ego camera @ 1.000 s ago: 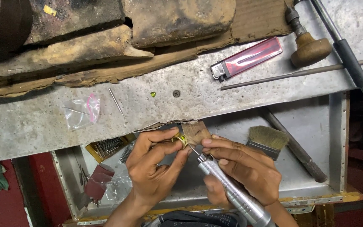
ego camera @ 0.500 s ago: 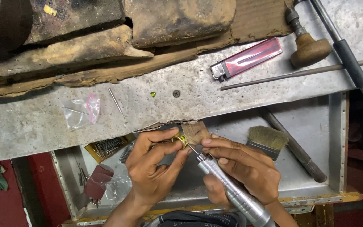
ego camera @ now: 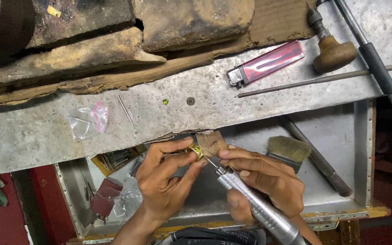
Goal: The person sets a small green stone into a gold ring band, then uses a rotary tool to adjust the setting. They then open a small container and remove several small stones.
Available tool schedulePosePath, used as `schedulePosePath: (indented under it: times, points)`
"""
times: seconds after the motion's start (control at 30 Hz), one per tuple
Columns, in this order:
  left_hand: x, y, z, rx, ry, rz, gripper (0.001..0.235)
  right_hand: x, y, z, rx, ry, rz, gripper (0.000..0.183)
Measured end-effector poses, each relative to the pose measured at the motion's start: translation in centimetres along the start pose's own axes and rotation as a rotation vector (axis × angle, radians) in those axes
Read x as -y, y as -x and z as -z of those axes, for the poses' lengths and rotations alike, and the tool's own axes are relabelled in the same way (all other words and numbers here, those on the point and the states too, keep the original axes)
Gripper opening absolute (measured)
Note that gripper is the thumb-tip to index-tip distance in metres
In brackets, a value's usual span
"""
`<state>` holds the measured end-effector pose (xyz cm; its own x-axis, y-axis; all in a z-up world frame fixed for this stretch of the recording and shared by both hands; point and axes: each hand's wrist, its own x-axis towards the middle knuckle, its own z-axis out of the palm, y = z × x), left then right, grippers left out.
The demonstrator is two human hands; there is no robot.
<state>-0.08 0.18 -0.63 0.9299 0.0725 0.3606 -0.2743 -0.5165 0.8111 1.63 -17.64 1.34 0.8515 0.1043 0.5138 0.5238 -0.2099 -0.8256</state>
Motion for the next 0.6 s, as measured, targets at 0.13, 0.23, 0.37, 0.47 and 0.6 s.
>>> schedulePosePath:
  times: [0.13,0.23,0.37,0.47,0.6]
  points:
    - [0.07,0.01,0.10,-0.001,0.002,0.003,0.016,0.16,0.07,0.19,0.024,0.046,-0.006,0.027]
    - [0.05,-0.05,0.09,0.003,0.014,-0.002,0.017,-0.13,0.39,0.51,0.073,0.033,0.000,0.027]
    - [-0.10,-0.12,0.02,-0.006,0.003,-0.007,0.016,-0.11,0.42,0.65,0.084,0.065,0.017,0.025]
    - [-0.02,0.02,0.01,-0.005,0.004,0.001,0.016,0.01,0.22,0.59,0.082,0.078,0.019,0.025]
    - [-0.11,0.00,0.16,0.009,-0.006,0.011,0.015,-0.18,0.26,0.78,0.108,0.098,0.032,0.027]
